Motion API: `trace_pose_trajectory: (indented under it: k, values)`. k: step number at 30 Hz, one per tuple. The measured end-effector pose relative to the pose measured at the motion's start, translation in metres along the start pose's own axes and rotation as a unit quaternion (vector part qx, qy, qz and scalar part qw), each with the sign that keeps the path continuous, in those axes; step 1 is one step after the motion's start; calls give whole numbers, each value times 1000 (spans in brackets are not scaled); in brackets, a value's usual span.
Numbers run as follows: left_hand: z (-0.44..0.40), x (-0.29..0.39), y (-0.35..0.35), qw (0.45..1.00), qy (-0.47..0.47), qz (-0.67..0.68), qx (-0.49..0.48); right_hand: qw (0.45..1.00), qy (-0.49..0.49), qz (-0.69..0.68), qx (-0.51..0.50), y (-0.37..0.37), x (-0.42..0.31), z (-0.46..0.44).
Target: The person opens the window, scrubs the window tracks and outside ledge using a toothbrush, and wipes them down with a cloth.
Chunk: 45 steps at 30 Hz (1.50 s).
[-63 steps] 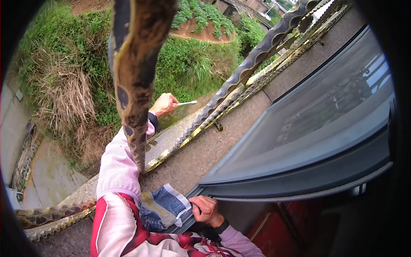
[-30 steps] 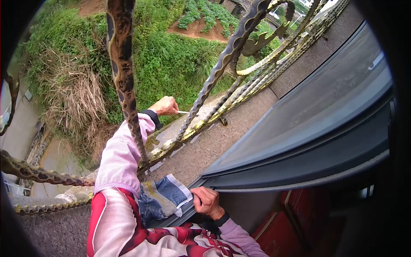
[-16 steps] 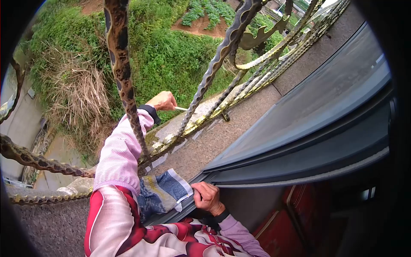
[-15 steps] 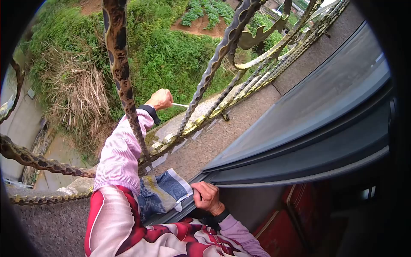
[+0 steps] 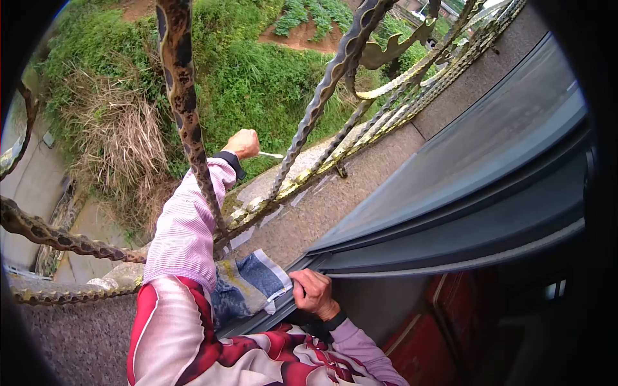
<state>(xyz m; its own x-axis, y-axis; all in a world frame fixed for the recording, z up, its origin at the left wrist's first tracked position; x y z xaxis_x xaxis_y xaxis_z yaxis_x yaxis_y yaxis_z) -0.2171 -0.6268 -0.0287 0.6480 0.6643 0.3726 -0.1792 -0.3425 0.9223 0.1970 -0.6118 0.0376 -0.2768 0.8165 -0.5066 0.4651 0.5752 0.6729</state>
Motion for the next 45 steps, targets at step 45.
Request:
trace_pose_trajectory:
  k: [45]
  values:
    - [93,-65,64,977,193,-73,-53,1000,6,-9,18,0,2,5]
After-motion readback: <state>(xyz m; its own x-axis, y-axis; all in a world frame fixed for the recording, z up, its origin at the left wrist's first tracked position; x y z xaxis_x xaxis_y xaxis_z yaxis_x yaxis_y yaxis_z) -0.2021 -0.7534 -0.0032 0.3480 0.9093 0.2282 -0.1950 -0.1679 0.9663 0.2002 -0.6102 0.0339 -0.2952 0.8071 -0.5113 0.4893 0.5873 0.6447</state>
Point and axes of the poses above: each hand's wrist, its own z-axis away from the middle knuckle, its own y-axis out of the back of the hand, x = y × z, the point moved 7 cm from there along -z, towards the middle knuckle, and after that the axes turned 4 degrees about x, right-handed, at the moved point
